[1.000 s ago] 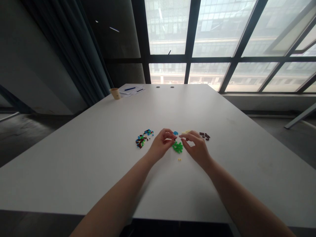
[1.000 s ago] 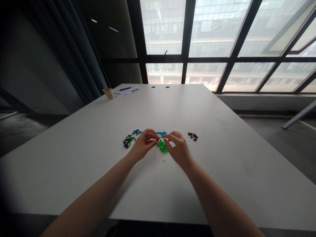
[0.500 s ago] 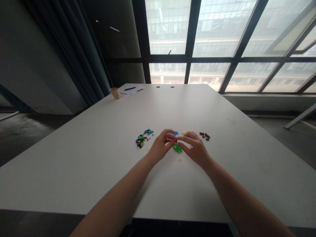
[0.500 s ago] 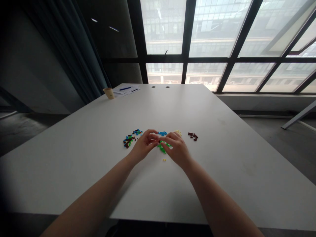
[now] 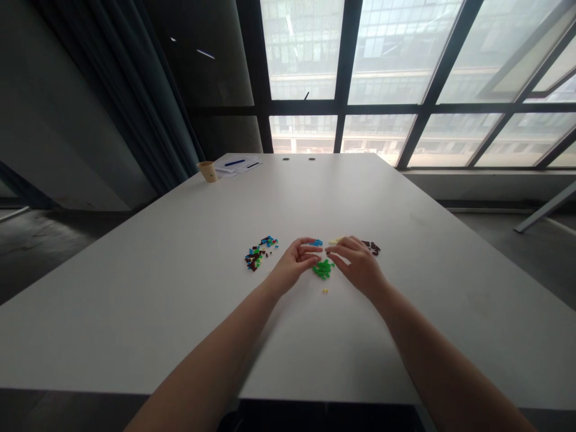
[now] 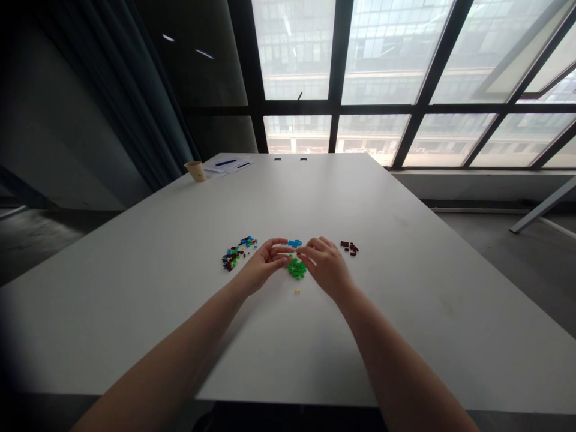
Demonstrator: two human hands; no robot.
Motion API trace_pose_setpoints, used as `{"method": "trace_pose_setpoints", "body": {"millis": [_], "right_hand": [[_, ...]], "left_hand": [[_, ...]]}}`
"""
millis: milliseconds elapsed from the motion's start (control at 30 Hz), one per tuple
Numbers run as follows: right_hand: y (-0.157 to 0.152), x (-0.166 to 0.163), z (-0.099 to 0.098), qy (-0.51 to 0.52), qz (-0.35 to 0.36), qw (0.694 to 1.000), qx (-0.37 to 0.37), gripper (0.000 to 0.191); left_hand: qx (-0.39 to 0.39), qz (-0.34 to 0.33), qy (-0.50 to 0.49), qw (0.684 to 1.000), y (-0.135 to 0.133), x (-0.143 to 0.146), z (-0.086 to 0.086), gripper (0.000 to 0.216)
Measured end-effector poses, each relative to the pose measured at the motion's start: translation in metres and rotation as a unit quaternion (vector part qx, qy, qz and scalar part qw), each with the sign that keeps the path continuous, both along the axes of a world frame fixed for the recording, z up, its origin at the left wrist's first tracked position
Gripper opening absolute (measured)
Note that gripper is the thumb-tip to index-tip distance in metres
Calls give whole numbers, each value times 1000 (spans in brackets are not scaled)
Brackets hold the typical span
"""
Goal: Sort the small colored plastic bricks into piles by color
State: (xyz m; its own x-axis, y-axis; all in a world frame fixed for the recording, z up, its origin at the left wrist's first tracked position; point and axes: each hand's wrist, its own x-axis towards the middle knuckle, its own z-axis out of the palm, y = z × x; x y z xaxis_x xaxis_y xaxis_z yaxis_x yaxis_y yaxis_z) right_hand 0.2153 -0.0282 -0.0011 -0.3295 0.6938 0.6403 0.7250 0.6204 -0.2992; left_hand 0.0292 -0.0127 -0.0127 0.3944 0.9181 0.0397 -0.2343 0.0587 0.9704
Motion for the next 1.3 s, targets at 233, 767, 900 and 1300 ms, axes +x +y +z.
{"method": "trace_pose_setpoints", "body": {"millis": [233,767,900,1300], "right_hand": [[24,63,-16,-13,-324,933,-153,14],[29,67,-27,-36,-334,918,-208,27],[29,63,-27,-28,-309,926,-216,26],[25,47,-22,18,-213,959,-187,25]], "left_hand": [[47,133,131,981,16,-16,-2,36],[137,248,285,916,30,-40,0,19],[165,304,488,801,38,-67,-3,14],[117,260,603,745,40,-68,-13,5]]}}
